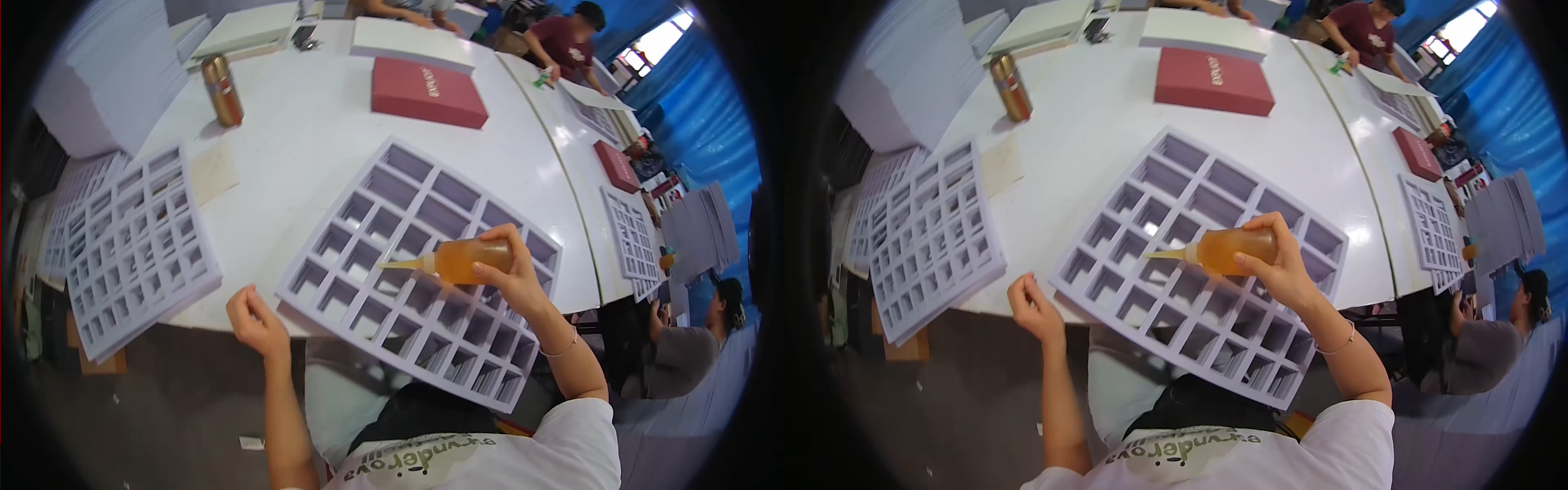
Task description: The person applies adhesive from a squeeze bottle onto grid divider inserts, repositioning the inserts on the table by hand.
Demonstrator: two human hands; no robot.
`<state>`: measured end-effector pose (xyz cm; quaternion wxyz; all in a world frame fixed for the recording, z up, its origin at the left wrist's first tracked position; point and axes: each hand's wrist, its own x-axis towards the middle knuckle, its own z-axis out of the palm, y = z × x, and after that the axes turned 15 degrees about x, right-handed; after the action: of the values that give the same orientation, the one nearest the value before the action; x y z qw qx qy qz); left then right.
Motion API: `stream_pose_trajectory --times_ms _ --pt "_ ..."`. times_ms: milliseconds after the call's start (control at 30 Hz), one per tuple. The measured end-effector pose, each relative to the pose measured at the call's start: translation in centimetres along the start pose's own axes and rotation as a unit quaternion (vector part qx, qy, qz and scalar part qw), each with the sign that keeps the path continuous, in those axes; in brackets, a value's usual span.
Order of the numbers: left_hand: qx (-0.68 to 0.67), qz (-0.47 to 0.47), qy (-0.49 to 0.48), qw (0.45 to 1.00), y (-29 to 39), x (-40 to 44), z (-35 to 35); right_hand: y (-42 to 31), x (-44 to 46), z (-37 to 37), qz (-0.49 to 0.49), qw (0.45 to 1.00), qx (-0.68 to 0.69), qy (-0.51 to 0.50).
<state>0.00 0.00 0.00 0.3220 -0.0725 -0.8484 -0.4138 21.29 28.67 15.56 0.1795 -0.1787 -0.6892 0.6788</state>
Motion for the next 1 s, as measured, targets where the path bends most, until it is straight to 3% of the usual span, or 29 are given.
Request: stream_pose_trajectory --times_ms 200,300,333,467,567,700,1000 --pt "0.006 0.005 -0.014 1.0 0.4 0.2 -0.6 0.5 -2.9 3.9 0.005 0.996 -0.01 -0.093" --pt "0.01 0.004 -0.018 1.0 0.3 0.2 -0.6 0.3 -3.1 3.3 0.131 0.967 0.214 -0.041" --pt "0.008 0.006 -0.017 1.0 0.0 0.2 -0.6 0.2 -3.0 2.5 0.116 0.964 0.239 0.005" --pt "-0.002 0.0 -0.023 1.0 -0.4 -0.3 -0.1 0.0 -1.7 -4.9 0.016 0.975 0.145 0.17" --pt "-0.009 -0.016 -0.023 1.0 -0.2 -0.4 0.0 0.1 -0.8 -10.5 -0.024 0.969 0.057 0.24" --pt "0.011 -0.002 -0.022 1.0 -0.3 -0.3 -0.1 0.7 0.3 -14.0 -0.054 0.963 0.002 0.264" --pt "0.016 -0.004 -0.024 1.0 -0.3 -0.3 -0.1 0.9 0.4 -14.1 -0.049 0.977 0.011 0.205"
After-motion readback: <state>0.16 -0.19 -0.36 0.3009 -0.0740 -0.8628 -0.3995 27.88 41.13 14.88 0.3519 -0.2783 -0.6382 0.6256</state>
